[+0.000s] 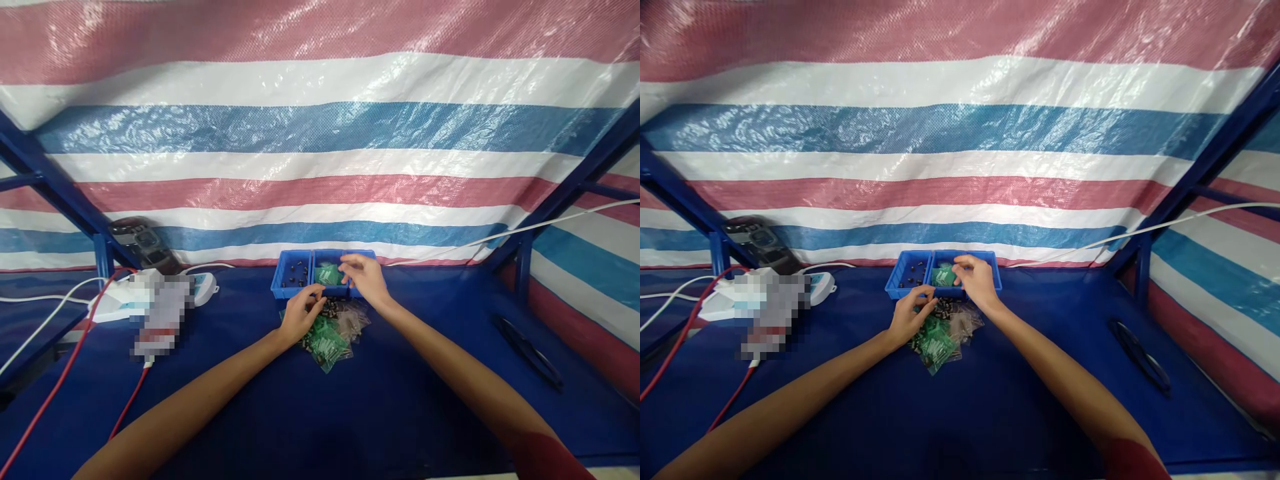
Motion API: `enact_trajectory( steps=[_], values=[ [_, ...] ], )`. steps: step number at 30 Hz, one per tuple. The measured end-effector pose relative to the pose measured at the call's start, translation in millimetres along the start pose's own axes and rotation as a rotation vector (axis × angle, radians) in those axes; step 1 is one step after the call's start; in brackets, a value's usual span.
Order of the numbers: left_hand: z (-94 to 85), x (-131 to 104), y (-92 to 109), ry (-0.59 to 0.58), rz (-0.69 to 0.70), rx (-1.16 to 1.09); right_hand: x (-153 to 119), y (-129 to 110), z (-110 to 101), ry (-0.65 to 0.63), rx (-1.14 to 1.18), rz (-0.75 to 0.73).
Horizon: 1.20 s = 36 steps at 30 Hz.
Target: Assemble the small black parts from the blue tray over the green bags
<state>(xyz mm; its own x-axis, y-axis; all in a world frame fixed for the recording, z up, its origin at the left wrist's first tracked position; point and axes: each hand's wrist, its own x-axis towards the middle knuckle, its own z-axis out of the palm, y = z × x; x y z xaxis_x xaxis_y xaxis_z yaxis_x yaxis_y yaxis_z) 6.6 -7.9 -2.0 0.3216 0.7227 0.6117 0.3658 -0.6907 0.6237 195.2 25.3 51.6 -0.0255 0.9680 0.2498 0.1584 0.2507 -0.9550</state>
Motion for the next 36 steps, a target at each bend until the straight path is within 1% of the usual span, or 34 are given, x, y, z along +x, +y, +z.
enact_trajectory(
  steps=[2,5,7,9,11,14,17,22,26,29,32,34,36],
  values=[
    [-0.1,-0.3,-0.7,0.001,-0.001,0.014,-13.7,-2.7,-4.2,-0.149,-0.164,-0.061],
    [-0.1,0.1,-2.0,0.005,0.014,0.021,-30.8,-9.0,-13.1,-0.362,-0.497,-0.123],
    [-0.3,1.0,-2.4,0.025,0.043,0.034,-36.7,-14.4,-19.0,-0.501,-0.687,-0.136],
    [-0.9,2.3,-2.1,0.047,0.086,0.055,-39.0,-19.4,-23.3,-0.624,-0.812,-0.138],
    [-1.5,3.4,-1.0,0.046,0.125,0.068,-39.9,-22.4,-25.4,-0.694,-0.894,-0.145],
    [-2.0,4.3,0.8,0.03,0.143,0.074,-41.1,-21.2,-24.3,-0.745,-0.96,-0.148],
    [-1.9,4.3,1.0,0.012,0.137,0.074,-42.2,-15.8,-20.3,-0.77,-0.986,-0.127],
    [-1.4,4.2,-1.1,-0.004,0.146,0.079,-42.7,-9.7,-17.0,-0.762,-0.99,-0.122],
    [-2.5,3.2,-0.6,0.007,0.139,0.1,-42.5,-6.2,-15.8,-0.749,-0.966,-0.111],
    [-3.8,1.8,0.6,0.017,0.107,0.135,-42.5,-0.6,-11.0,-0.669,-0.93,-0.153],
    [-4.7,1.3,1.1,0.046,0.071,0.159,-43.7,6.6,-3.2,-0.564,-0.876,-0.253],
    [-5.0,1.9,1.1,0.062,0.066,0.157,-45.2,11.6,1.9,-0.53,-0.859,-0.308],
    [-5.1,3.2,1.3,0.059,0.09,0.143,-46.9,16.6,5.8,-0.52,-0.857,-0.333]
  ],
)
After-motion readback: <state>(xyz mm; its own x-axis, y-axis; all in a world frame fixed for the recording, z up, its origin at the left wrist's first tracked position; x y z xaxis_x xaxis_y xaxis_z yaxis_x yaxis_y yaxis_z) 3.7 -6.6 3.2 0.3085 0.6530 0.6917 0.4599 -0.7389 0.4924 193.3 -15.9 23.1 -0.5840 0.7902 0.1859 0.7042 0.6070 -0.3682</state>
